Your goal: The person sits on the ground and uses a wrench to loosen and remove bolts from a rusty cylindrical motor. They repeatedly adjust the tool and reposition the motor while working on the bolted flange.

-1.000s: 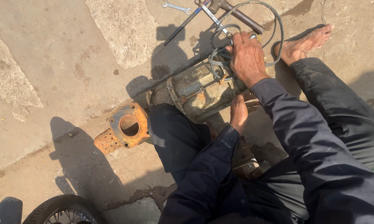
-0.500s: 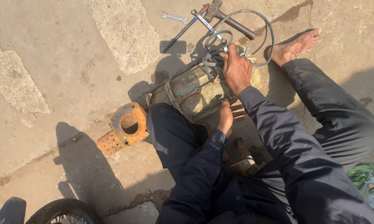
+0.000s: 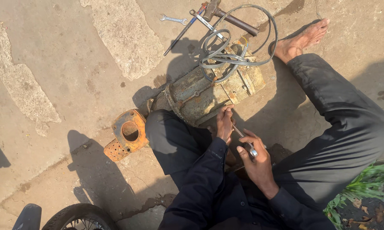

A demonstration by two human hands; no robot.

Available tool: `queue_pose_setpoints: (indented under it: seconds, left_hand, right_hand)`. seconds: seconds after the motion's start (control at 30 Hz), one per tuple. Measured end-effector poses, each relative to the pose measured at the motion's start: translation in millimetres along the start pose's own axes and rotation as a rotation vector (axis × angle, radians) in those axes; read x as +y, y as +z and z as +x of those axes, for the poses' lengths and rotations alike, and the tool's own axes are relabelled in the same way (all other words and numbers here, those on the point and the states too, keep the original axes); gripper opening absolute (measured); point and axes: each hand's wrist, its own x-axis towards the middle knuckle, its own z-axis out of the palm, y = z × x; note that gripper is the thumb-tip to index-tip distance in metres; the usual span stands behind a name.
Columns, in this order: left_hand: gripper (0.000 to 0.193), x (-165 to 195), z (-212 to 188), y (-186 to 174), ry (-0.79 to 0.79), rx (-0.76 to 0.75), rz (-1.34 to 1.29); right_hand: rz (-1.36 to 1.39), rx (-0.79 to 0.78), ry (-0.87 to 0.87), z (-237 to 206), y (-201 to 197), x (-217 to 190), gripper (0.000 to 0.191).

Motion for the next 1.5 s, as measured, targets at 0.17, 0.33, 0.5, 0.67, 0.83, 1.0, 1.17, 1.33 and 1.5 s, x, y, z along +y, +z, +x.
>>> queue_pose_setpoints:
  seconds: [0.17,0.33,0.5,0.67,0.83,1.0,1.17,1.33,1.5]
  left_hand:
    - [0.029,13.8,-8.6,45.4,0.315,-0.067,0.506]
    - [0.058,32.3,-24.8,68.8,0.601,0.13,0.79]
    - [0.061,15.6,-23.3,66.2,0.35,0.101,0.933]
    - [0.069,2.6,-7.4,62.6,0.266,0.049,0.866]
    - [0.067,7.5,-8.2,58.1,0.357,0.024,0.817]
    - [0.062,13.1,-10.6,55.4,0.313,0.032,0.76]
    - [0.06,15.7,-4.7,63.6,0.263,0.064,0.82]
    - [0.038,24.8,6.9,60.3,0.294,0.1,0.625]
    - [0.04,29.6,28.5,50.3,0.258,0.053,0.518]
  right_hand:
    - [0.548,-0.193,0.7,16.1,-58.2,22.7,0.046]
    - [0.112,0.007,0.318,56.4,-7.1,67.9,0.039]
    - [0.295,0.144,0.306,85.4,4.2,75.5,0.039]
    - [0.411,0.12,0.286,101.2,5.7,74.6,0.041]
    - [0.408,0.119,0.305,102.0,12.0,76.9,0.037]
    - [0.581,0.078,0.352,92.4,6.8,83.8,0.034]
    - [-0.017,0.065,0.535,88.3,-14.0,64.1,0.035]
    - [-0.594,-0.245,0.183,99.0,-57.3,-17.7,0.053]
    - [-0.766,-0.245,0.078,146.2,-25.9,-87.6,0.024]
